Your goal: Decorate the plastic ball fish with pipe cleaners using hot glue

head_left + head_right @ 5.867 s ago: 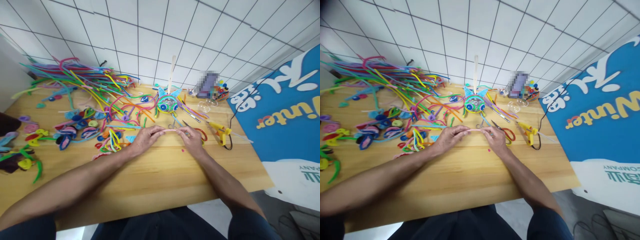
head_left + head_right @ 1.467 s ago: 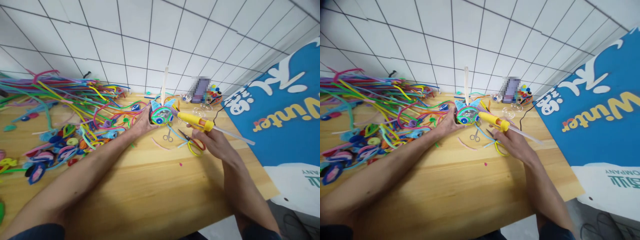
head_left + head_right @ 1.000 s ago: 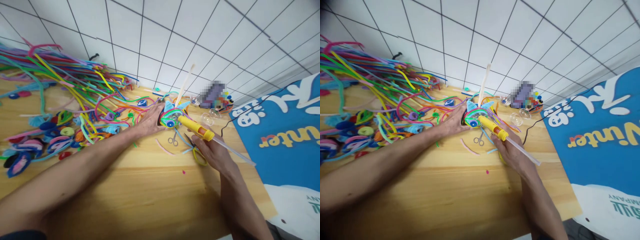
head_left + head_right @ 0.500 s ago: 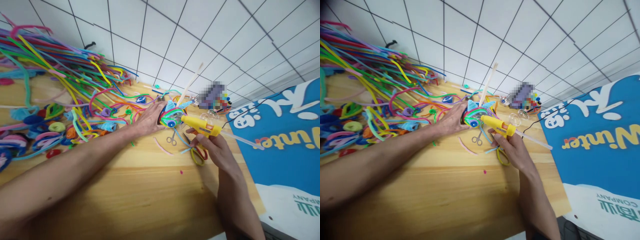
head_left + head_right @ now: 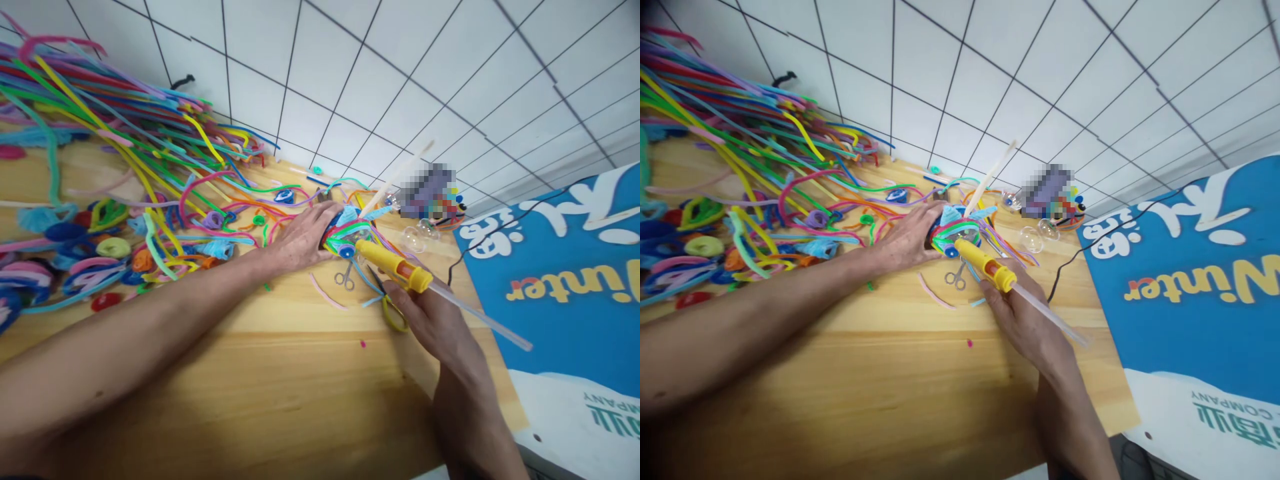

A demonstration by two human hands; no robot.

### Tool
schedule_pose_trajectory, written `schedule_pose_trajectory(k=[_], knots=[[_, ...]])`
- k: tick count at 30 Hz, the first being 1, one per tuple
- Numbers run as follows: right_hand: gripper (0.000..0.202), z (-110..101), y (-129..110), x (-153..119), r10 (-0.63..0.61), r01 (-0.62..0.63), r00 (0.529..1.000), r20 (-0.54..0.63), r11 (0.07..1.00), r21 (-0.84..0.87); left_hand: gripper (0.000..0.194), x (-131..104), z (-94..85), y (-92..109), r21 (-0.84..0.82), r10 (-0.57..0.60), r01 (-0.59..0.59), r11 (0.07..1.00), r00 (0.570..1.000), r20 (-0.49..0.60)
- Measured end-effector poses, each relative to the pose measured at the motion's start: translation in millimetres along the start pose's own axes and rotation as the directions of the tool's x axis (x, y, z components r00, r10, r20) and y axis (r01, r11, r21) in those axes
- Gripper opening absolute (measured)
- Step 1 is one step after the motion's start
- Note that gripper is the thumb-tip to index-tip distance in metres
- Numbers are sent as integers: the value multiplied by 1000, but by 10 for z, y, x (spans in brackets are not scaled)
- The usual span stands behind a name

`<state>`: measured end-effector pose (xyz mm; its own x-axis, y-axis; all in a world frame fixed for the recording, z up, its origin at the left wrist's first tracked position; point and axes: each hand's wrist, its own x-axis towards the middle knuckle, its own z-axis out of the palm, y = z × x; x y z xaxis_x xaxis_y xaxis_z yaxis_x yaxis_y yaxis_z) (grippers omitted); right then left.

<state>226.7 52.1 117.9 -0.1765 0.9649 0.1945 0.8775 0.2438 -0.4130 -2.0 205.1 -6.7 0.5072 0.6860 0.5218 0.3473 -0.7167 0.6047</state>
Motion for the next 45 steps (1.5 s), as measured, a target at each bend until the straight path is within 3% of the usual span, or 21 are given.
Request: schedule_pose_trajectory(k=[6, 21, 45], knots=[[23, 40, -37, 3, -127, 124, 992, -8, 979, -163, 101, -4, 6, 4, -3, -2, 2, 1000, 1000, -5], [10, 138, -19, 26, -153, 146, 988, -18, 969, -201, 100, -7, -5, 15, 18, 4, -4, 1000, 1000, 0], [9, 131, -46, 23, -153, 148, 988, -16, 971, -187, 96, -11, -29, 48, 37, 31, -30, 999, 1000, -4]])
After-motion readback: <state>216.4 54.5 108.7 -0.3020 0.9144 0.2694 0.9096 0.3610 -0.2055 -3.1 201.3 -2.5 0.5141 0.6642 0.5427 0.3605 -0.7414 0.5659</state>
